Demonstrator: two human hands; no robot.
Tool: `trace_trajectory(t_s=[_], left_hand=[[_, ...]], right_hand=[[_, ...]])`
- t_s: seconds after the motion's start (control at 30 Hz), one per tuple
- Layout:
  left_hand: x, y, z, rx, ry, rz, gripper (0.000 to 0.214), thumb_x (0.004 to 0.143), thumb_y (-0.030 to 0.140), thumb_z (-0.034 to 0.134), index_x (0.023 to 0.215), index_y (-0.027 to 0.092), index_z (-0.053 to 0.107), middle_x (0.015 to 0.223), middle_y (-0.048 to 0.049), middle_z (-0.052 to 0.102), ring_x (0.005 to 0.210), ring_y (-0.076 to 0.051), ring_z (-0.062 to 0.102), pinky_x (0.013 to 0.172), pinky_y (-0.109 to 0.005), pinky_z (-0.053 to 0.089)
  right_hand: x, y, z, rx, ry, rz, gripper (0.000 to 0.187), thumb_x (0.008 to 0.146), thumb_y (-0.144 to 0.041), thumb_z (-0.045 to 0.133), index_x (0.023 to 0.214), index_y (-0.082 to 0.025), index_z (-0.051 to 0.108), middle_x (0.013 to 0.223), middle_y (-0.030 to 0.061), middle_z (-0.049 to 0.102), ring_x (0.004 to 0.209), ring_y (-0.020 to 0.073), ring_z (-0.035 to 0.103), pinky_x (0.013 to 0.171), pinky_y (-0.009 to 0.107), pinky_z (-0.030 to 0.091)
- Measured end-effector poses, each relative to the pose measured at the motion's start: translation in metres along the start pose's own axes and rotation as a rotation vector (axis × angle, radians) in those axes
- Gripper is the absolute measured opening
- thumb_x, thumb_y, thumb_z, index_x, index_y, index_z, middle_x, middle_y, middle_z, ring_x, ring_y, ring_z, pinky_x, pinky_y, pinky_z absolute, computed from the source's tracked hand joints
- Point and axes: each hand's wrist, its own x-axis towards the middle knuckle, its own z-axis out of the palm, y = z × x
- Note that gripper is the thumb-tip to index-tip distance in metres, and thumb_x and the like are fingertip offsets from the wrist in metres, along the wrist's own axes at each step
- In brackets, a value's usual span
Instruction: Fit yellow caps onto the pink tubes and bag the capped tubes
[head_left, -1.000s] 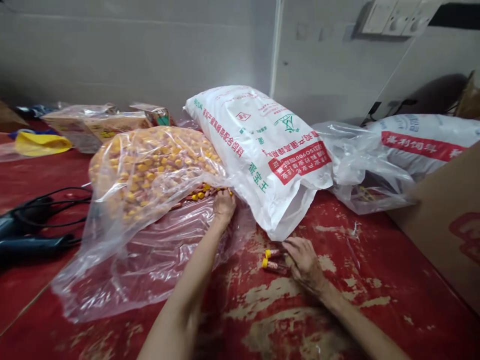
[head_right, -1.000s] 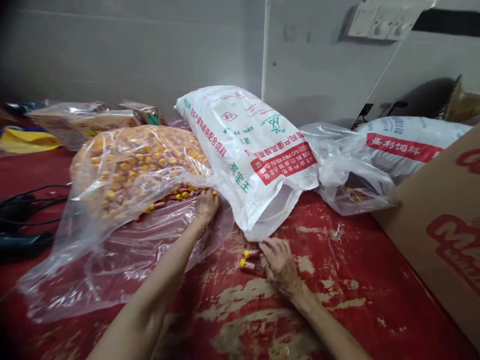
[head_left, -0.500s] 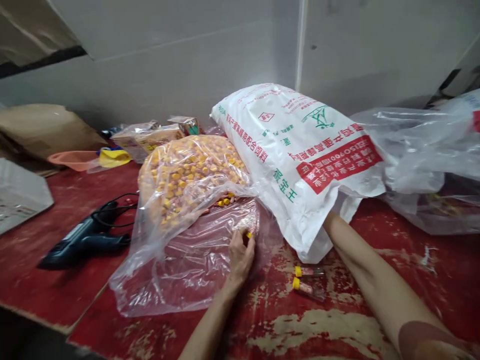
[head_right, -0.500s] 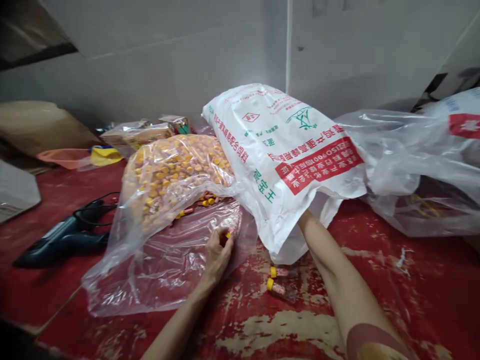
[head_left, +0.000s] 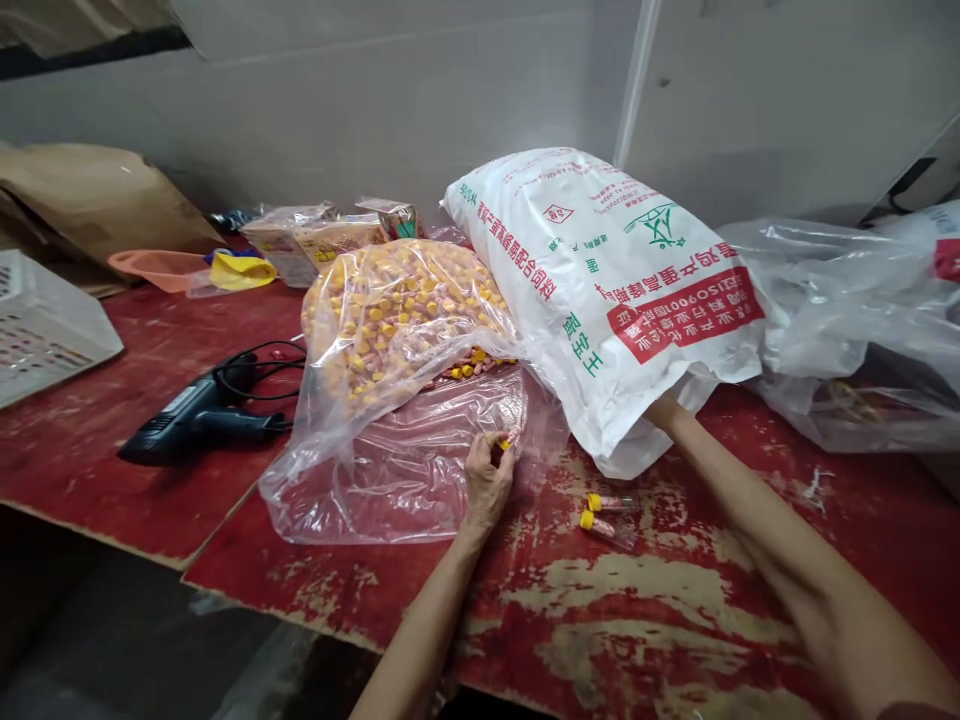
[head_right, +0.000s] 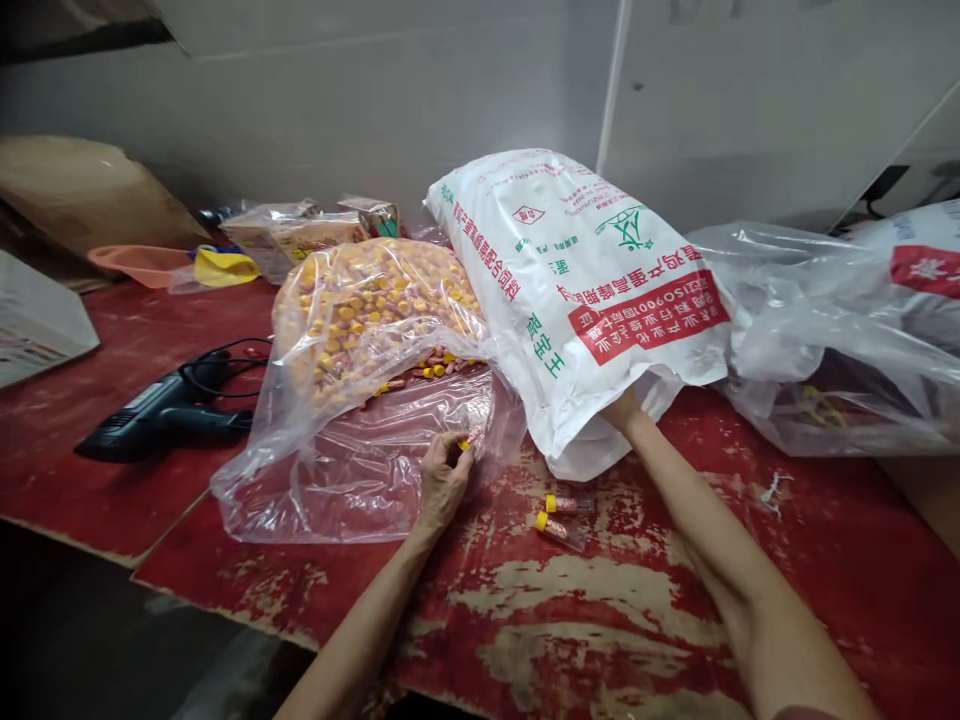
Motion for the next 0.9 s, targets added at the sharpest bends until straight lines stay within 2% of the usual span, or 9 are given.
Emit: trace_trajectory(t_s=[0.1,0.2,0.27,0.33,0.43,0.53,0.63,0.83,0.9], left_hand=[[-0.017,0.014,-0.011,-0.084,0.000,-0.042,0.011,0.079,0.024,0.058,0.088,0.019,0.063,0.083,-0.0017,0.057,0.074,-0.013,0.055,0.069,-0.026,0.045],[-0.041,0.032,-0.021,-0.222,0.024,-0.150,0.017,0.078,0.029,0.063,0.092,0.020,0.065,0.090,-0.0023,0.058,0.080,-0.013,0.056,0.075,-0.026,0.045],[-0.058,0.045,-0.023,-0.345,-0.012,-0.275,0.022,0.076,0.032,0.066,0.094,0.020,0.065,0.092,-0.0026,0.060,0.081,-0.013,0.057,0.075,-0.025,0.046],[-0.076,0.059,-0.020,-0.486,-0.091,-0.410,0.027,0.074,0.033,0.069,0.096,0.019,0.064,0.093,-0.0029,0.062,0.081,-0.013,0.058,0.074,-0.025,0.047],[-0.102,0.080,-0.010,-0.682,-0.182,-0.559,0.033,0.070,0.031,0.072,0.098,0.019,0.062,0.093,-0.0017,0.062,0.080,-0.012,0.059,0.072,-0.023,0.048],[-0.124,0.096,-0.001,-0.812,-0.251,-0.665,0.038,0.066,0.031,0.075,0.099,0.020,0.059,0.092,-0.0001,0.061,0.074,-0.010,0.059,0.067,-0.024,0.049],[-0.139,0.104,0.003,-0.868,-0.292,-0.723,0.036,0.063,0.032,0.077,0.091,0.018,0.058,0.084,0.0011,0.061,0.066,-0.009,0.058,0.065,-0.023,0.049],[-0.153,0.107,-0.003,-0.915,-0.311,-0.768,0.033,0.063,0.032,0.076,0.087,0.017,0.058,0.079,0.0025,0.060,0.063,-0.009,0.058,0.062,-0.023,0.047],[-0.154,0.107,-0.004,-0.918,-0.304,-0.785,0.034,0.063,0.032,0.076,0.087,0.018,0.058,0.078,0.0025,0.060,0.062,-0.009,0.058,0.061,-0.023,0.048]], right_hand=[[-0.035,-0.007,-0.013,-0.127,0.012,0.053,0.026,0.086,-0.031,0.055,0.102,-0.012,0.063,0.110,0.0144,0.061,0.111,0.0318,0.052,0.098,0.049,0.036],[-0.091,-0.016,-0.029,-0.143,0.003,0.132,0.033,0.082,-0.028,0.054,0.111,-0.013,0.060,0.103,0.0130,0.063,0.095,0.0278,0.059,0.086,0.042,0.044],[-0.130,-0.024,-0.039,-0.023,0.021,0.195,0.036,0.083,-0.032,0.051,0.115,-0.017,0.057,0.099,0.0084,0.064,0.087,0.0223,0.060,0.076,0.034,0.046],[-0.164,-0.034,-0.046,0.132,0.025,0.250,0.033,0.083,-0.037,0.049,0.110,-0.018,0.057,0.096,0.0056,0.064,0.082,0.0187,0.058,0.069,0.029,0.046],[-0.201,-0.048,-0.050,0.331,0.013,0.313,0.030,0.079,-0.039,0.054,0.101,-0.018,0.058,0.093,0.0042,0.063,0.080,0.0169,0.057,0.068,0.027,0.045],[-0.223,-0.064,-0.043,0.559,0.038,0.385,0.028,0.073,-0.037,0.062,0.094,-0.019,0.058,0.089,0.0032,0.062,0.080,0.0165,0.057,0.071,0.028,0.046],[-0.235,-0.083,-0.029,0.786,0.056,0.457,0.028,0.067,-0.037,0.066,0.087,-0.020,0.056,0.084,0.0022,0.061,0.072,0.0150,0.058,0.068,0.029,0.049],[-0.240,-0.118,-0.009,1.084,0.160,0.534,0.053,0.062,-0.033,0.072,0.108,-0.026,0.046,0.085,-0.0023,0.059,0.077,0.0169,0.064,0.080,0.039,0.054],[-0.243,-0.120,-0.004,1.095,0.176,0.514,0.048,0.063,-0.034,0.071,0.103,-0.026,0.047,0.085,-0.0019,0.059,0.081,0.0189,0.065,0.083,0.041,0.053]])
